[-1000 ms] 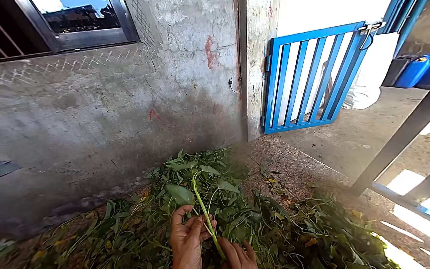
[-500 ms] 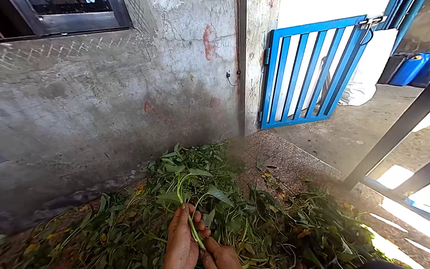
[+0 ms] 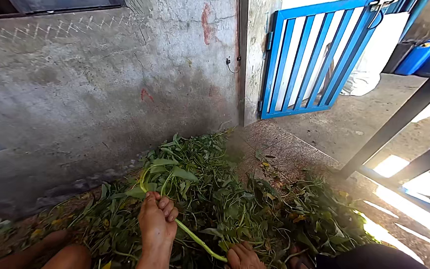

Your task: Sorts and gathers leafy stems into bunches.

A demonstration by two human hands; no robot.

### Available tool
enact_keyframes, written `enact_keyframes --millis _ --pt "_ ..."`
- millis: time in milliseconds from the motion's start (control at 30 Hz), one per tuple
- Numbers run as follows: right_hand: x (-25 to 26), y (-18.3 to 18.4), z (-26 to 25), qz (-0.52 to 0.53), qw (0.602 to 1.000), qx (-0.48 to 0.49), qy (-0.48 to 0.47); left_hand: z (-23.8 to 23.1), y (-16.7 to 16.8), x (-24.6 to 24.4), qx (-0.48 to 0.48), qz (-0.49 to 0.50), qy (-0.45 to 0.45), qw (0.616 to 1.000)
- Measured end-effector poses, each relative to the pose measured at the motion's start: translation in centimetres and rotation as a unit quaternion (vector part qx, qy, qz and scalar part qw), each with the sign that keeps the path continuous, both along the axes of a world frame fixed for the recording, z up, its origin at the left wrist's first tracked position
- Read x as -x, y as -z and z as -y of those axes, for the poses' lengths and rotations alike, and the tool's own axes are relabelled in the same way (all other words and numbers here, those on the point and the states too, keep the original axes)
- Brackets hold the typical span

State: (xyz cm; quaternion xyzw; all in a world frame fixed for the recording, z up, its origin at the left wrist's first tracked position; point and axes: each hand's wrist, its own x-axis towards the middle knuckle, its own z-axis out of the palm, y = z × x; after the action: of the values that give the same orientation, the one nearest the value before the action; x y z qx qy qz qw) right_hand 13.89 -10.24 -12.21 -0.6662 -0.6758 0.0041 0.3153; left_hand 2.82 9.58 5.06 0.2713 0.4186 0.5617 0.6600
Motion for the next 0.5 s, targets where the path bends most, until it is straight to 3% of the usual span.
enact_keyframes --millis 67,133,167,200,233,267,333,367,400,433,467,500 --pt "0.3 -0.9 0.0 -0.01 1.0 -0.003 -0.018 -0.5 -0.1 0.3 -0.007 0.007 -0.019 1.0" --pt "0.5 -1.7 -0.2 -0.088 0.996 0.031 -0.002 -0.5 -0.1 0.4 -0.02 0.019 -0.034 0.999" --pt "0.3 -2.2 -0.4 -0.185 0.981 0.057 0.009 -0.3 -0.1 0.4 -0.026 0.028 -0.041 0.998" --pt "-0.3 -2.6 -0.8 -0.332 0.941 0.069 0.018 0.0 0.0 0.3 -0.027 0.036 -0.044 0.998" --pt "-1.2 -2.6 -1.7 -0.5 0.865 0.041 0.022 0.2 0.2 0.1 -0.021 0.043 -0.044 0.998" --pt "-2.0 -3.1 -2.5 -0.663 0.749 0.007 0.006 0.4 0.5 -0.1 -0.011 0.049 -0.04 0.998" --pt "-4.0 -5.0 -3.3 -0.851 0.521 -0.039 -0.054 0.4 0.8 -0.3 0.0 0.053 -0.037 0.998" --pt "-5.4 -5.7 -3.3 -0.89 0.443 -0.074 -0.077 0.0 0.6 -0.1 -0.008 0.055 -0.044 0.997" --pt "-7.1 -5.8 -3.2 -0.904 0.405 -0.11 -0.081 -0.7 0.3 0.5 -0.023 0.057 -0.056 0.997" --pt "-9.0 -5.5 -2.8 -0.898 0.414 -0.137 -0.055 -1.4 -0.1 1.3 -0.039 0.055 -0.072 0.995" --pt "-10.7 -4.6 -2.3 -0.87 0.472 -0.142 0.009 -1.9 -0.5 2.1 -0.054 0.049 -0.088 0.993" --pt "-12.4 -3.4 -1.7 -0.791 0.592 -0.108 0.108 -2.2 -0.8 2.6 -0.064 0.04 -0.102 0.992"
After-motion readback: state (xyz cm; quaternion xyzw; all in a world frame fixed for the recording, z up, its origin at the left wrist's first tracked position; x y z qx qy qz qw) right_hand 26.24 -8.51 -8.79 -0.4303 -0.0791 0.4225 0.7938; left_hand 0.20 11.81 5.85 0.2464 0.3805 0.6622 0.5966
